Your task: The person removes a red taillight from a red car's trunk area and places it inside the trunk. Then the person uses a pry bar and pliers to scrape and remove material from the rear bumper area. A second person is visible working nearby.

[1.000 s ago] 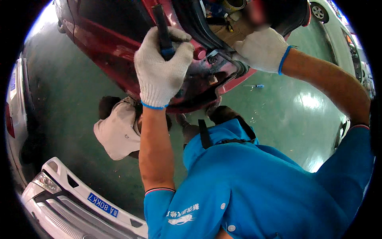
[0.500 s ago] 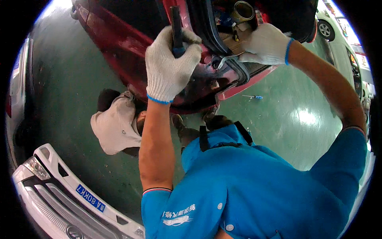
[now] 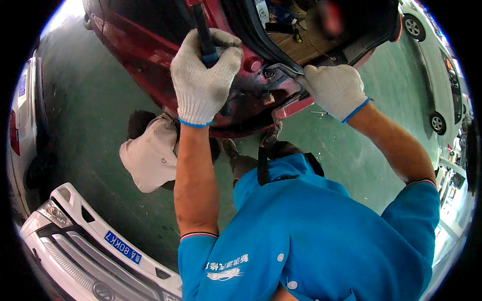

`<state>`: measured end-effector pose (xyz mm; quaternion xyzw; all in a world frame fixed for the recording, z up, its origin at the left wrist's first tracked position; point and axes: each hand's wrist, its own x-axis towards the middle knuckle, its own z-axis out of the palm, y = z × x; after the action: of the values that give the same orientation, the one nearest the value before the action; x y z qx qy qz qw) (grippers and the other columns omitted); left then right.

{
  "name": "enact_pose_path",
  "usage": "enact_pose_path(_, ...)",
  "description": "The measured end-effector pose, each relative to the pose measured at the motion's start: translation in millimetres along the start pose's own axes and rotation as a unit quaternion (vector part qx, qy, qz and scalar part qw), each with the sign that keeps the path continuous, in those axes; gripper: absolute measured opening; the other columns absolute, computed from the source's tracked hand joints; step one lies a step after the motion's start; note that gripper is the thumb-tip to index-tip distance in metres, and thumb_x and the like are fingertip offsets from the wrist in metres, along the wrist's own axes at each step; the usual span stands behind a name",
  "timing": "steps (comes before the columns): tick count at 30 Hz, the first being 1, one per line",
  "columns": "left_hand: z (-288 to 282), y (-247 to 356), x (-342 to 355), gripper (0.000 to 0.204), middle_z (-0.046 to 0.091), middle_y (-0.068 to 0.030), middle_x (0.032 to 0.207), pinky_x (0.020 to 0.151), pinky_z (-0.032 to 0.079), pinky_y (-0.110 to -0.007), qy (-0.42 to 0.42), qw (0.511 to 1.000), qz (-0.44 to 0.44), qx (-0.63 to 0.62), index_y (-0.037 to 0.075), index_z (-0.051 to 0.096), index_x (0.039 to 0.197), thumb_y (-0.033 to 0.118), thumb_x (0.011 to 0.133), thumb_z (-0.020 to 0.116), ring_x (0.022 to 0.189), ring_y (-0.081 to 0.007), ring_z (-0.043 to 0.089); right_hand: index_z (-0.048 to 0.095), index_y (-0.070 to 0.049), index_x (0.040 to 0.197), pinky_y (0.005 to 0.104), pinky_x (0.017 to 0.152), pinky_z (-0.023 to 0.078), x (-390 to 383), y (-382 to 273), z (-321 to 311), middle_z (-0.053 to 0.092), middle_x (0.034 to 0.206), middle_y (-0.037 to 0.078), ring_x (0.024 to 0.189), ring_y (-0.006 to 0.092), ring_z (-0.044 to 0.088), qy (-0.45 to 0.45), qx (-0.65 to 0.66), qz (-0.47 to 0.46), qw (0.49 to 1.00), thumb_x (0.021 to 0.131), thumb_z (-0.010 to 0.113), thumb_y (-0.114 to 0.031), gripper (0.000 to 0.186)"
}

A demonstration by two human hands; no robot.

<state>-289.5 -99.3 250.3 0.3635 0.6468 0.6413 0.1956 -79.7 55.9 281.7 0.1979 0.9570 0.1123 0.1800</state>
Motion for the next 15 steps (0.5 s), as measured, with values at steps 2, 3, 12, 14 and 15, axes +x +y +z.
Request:
enact_pose_path(2,-1,1,1,0.016,0.073,-0.0147,0.098,0.082,0.059,-0.034,0.000,1.000,-0.004,0.000,-0.005,0.064,0.101,0.000,0.086,0.068,0.089,-0.0227,0.074,0.067,-0.005,0.093,0.0453,0.057,0.056,3,2,-2,0.071,0.074,0.014,0.068,0.0328,0.072,-0.012,-0.011,-0.004,1.000,0.094,0.062,-0.033,0.029)
enact_pose_path(3,-2,1,0,0.016,0.073,-0.0145,0.098,0.081,0.059,-0.033,-0.001,1.000,-0.005,0.000,-0.005,0.064,0.101,0.000,0.086,0.068,0.089,-0.0224,0.074,0.067,-0.005,0.092,0.0456,0.057,0.056,6,3,-6,0.071,0.073,0.014,0.068,0.0331,0.072,-0.023,-0.008,-0.013,1.000,0.095,0.061,-0.035,0.031)
enact_pose_path(12,-5,7,1,0.016,0.071,-0.0097,0.088,0.069,0.055,-0.029,0.008,0.999,-0.033,0.007,-0.001,0.067,0.098,0.005,0.084,0.070,0.080,-0.0164,0.070,0.072,-0.010,0.081,0.0457,0.058,0.054,51,36,-24,0.065,0.063,0.013,0.064,0.0335,0.069,-0.036,-0.067,-0.200,0.977,0.097,0.058,-0.050,0.046)
enact_pose_path(14,3,2,-1,0.014,0.065,-0.0033,0.071,0.063,0.050,-0.028,0.036,0.998,-0.020,-0.050,0.005,0.071,0.091,0.014,0.080,0.072,0.065,-0.0098,0.061,0.074,-0.012,0.077,0.0464,0.061,0.054,73,61,-33,0.066,0.065,0.012,0.067,0.0343,0.069,-0.045,-0.115,-0.276,0.953,0.094,0.061,-0.052,0.046)
enact_pose_path(15,4,3,-2,0.014,0.066,-0.0036,0.070,0.062,0.051,-0.028,0.037,0.998,-0.022,-0.056,0.005,0.071,0.091,0.014,0.080,0.072,0.065,-0.0102,0.062,0.076,-0.015,0.075,0.0464,0.064,0.054,91,67,-36,0.068,0.068,0.011,0.071,0.0351,0.069,-0.049,-0.128,-0.298,0.945,0.089,0.064,-0.055,0.044)
